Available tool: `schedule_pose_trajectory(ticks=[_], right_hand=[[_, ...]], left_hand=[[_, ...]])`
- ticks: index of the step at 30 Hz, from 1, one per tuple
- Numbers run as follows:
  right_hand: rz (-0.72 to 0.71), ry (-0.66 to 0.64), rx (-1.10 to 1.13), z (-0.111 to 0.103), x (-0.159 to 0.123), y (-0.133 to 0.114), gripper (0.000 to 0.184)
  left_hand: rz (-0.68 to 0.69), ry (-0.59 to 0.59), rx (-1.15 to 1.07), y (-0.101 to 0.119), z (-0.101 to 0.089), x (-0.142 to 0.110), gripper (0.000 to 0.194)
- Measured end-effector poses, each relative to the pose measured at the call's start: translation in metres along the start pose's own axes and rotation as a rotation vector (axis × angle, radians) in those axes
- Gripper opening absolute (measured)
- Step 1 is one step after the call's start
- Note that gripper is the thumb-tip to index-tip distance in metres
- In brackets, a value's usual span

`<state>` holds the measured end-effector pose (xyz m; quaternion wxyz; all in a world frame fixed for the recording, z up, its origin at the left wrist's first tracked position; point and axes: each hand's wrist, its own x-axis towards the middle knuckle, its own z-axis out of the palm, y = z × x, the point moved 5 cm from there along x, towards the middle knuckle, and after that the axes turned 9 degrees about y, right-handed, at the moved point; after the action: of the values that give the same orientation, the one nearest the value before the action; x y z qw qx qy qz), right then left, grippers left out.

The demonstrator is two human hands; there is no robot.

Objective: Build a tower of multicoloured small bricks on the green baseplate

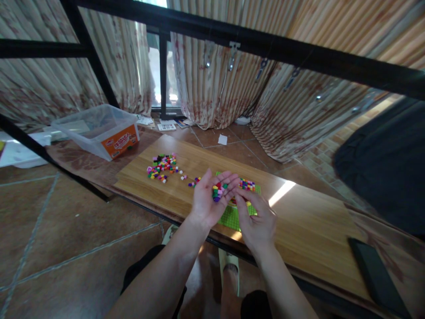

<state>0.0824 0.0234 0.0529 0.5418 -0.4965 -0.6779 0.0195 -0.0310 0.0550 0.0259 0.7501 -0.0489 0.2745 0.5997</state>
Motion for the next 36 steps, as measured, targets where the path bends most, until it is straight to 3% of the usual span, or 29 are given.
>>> schedule_pose_trajectory(ticks=[5, 8, 14, 21, 26, 31, 36], right_hand=[[-0.007, -0.131, 0.048, 0.01, 0.0, -0.009, 0.019], [-0.016, -0.146, 0.037, 0.014, 0.001, -0.011, 0.02], [0.014, -0.137, 0.047, 0.019, 0.001, -0.011, 0.014], [0.017, -0.019, -0.013, 0.009, 0.006, 0.003, 0.016], [-0.035, 0.022, -0.078, 0.005, 0.007, 0.009, 0.015], [-0.001, -0.019, -0.058, 0.005, 0.008, 0.01, 0.016], [0.094, -0.017, 0.091, 0.004, 0.01, 0.01, 0.014]], left_hand=[[-0.04, -0.057, 0.02, -0.003, 0.004, -0.004, 0.043], [-0.043, -0.086, 0.036, -0.005, 0.004, -0.003, 0.044], [-0.02, -0.098, 0.071, -0.008, 0.002, 0.001, 0.041], [0.012, 0.074, 0.209, -0.009, -0.01, 0.004, 0.021], [0.087, -0.022, 0.412, -0.009, -0.006, -0.001, 0.02], [0.145, -0.022, 0.492, -0.009, -0.003, -0.004, 0.022], [0.05, -0.059, 0.449, -0.011, -0.004, -0.002, 0.023]])
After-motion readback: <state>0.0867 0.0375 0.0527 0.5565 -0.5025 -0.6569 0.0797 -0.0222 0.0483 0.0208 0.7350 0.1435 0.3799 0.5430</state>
